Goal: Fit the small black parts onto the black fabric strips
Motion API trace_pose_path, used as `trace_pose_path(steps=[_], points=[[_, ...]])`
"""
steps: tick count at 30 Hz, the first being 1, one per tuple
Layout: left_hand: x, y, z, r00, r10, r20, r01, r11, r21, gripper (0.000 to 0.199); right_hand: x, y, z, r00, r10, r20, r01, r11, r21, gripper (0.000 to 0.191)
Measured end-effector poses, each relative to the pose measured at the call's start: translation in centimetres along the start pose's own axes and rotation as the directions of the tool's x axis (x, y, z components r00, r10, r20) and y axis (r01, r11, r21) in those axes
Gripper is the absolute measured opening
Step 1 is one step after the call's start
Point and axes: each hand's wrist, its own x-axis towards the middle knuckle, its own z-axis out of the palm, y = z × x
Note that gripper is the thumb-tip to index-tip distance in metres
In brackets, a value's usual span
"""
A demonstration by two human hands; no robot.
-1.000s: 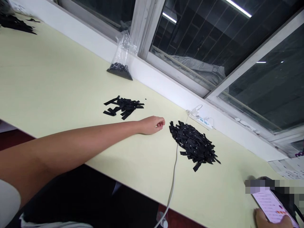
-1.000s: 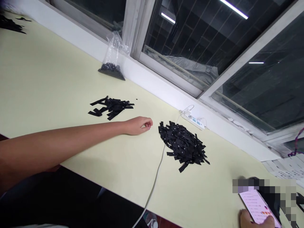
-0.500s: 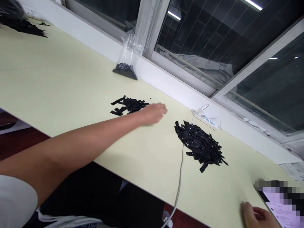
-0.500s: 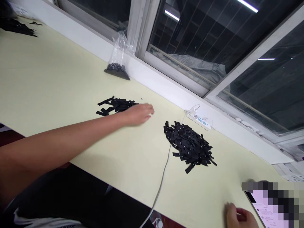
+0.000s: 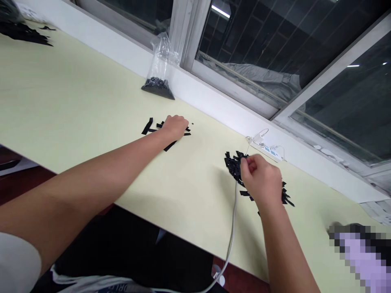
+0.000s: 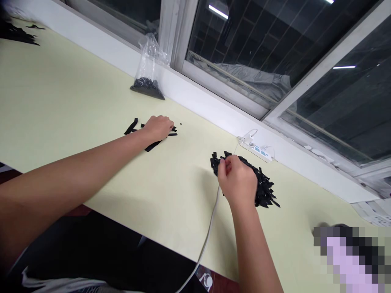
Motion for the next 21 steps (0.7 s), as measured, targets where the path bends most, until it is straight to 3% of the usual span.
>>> trace_pose_path(steps=[3,7,12,16,21], points=[[0.0,0.0,0.1,0.999,0.024,-0.028,-0.025,0.999,-0.039,0.02,1.5,-1.5,3.3,0.999,0.014,-0.045,-0.013,0.999,0.033,0.021],[-0.1,0.3,0.2,0.996,0.063,-0.055,-0.067,0.994,-0.082,0.029,0.3,-1.8,6.2,0.997,-0.066,0.025,0.064,0.994,0.085,0.022],[-0.3,0.9,0.5,0.988,0.124,-0.09,-0.132,0.988,-0.085,0.031,-0.4,-0.8,5.5,1.0,0.008,-0.006,-0.006,0.982,0.19,0.023],[-0.3,0.9,0.7,0.99,0.093,-0.108,-0.107,0.986,-0.132,0.025,0.0,-0.5,4.9,0.995,0.098,-0.017,-0.088,0.949,0.303,0.026],[-0.4,0.9,0.8,0.985,0.097,-0.145,-0.115,0.986,-0.121,0.024,-0.2,-0.8,5.3,0.995,0.098,0.021,-0.1,0.932,0.35,0.026]])
